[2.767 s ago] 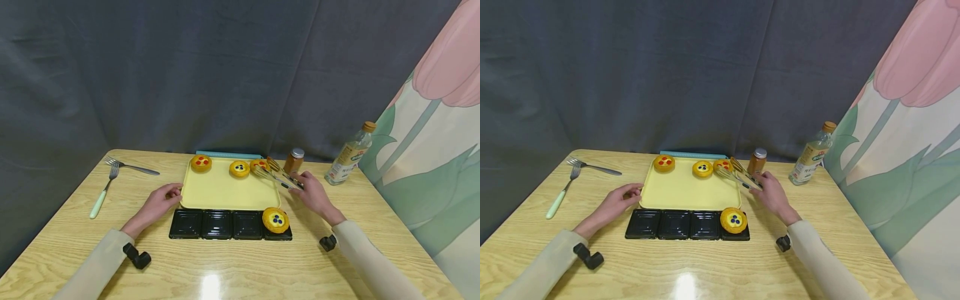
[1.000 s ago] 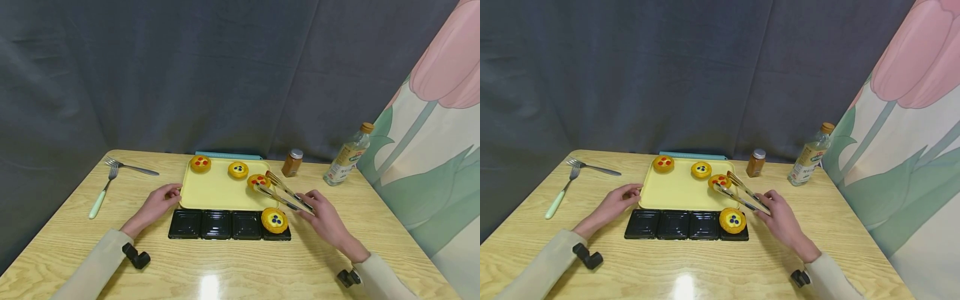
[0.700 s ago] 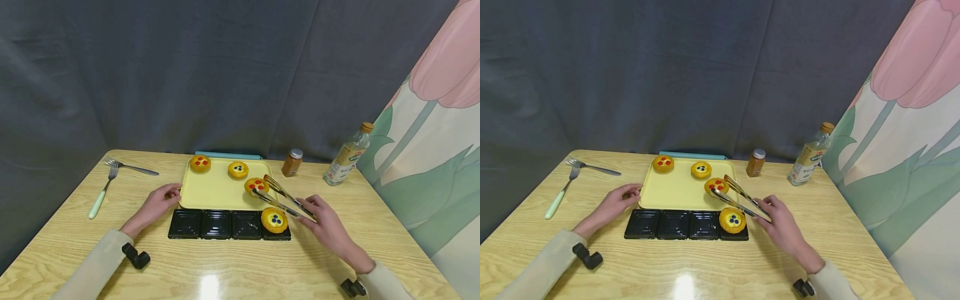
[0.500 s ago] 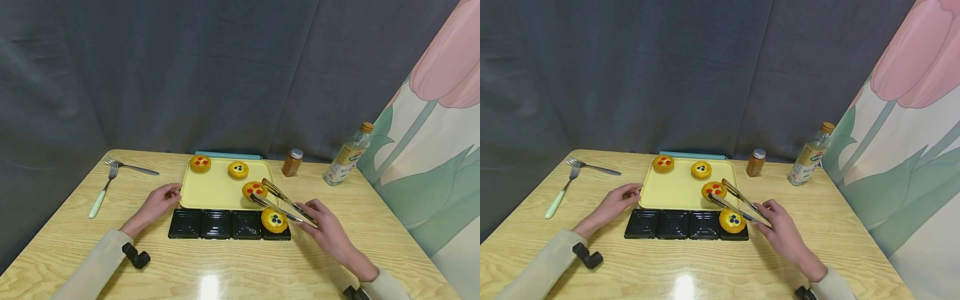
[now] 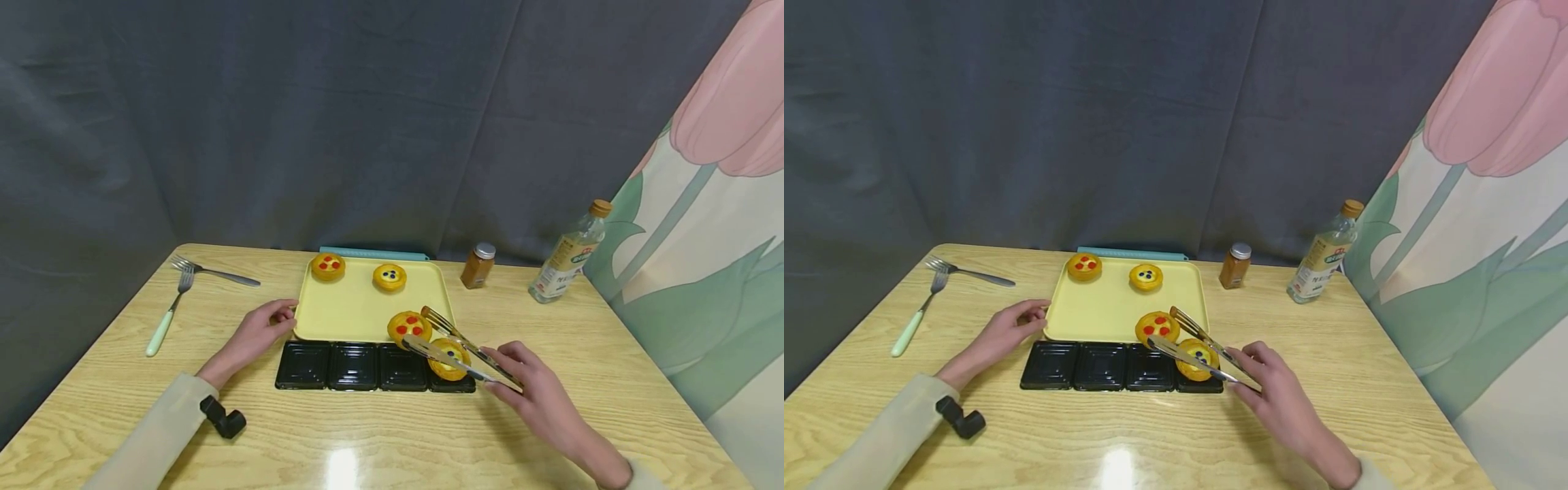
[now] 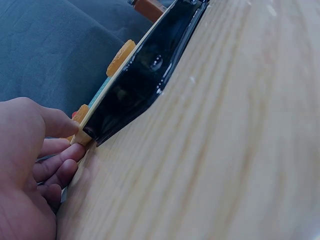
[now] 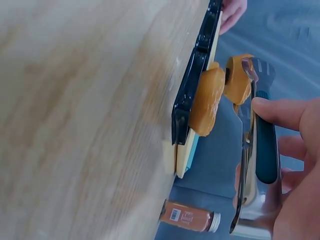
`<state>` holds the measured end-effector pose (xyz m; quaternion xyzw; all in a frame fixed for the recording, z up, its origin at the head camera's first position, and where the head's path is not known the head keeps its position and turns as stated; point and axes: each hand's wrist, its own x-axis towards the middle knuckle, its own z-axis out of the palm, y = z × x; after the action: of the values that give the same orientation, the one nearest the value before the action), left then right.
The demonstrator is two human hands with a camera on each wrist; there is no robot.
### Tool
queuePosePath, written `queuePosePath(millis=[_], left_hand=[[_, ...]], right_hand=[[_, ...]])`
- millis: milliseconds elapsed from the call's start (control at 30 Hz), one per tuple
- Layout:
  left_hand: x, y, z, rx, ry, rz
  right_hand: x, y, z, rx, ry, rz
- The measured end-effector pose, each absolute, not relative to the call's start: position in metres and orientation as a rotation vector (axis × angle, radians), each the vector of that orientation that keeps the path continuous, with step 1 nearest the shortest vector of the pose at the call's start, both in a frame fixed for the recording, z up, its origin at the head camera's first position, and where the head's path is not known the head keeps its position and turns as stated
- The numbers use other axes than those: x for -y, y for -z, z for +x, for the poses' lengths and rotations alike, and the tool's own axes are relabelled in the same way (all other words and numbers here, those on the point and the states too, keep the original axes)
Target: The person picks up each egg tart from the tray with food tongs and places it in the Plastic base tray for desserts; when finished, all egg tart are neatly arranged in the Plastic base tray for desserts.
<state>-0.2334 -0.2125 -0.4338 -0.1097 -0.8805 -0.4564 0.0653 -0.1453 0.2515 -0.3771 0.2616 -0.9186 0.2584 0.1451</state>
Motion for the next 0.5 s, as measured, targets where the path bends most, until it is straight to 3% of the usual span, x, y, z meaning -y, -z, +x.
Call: queuePosePath(millis=[500], left_hand=[[0.2127,0.4333,-0.2338,2.659,1.374,-0.338]], right_hand=[[-0.2478,0.3823,-0.1347,2.693,-0.689,0.815]])
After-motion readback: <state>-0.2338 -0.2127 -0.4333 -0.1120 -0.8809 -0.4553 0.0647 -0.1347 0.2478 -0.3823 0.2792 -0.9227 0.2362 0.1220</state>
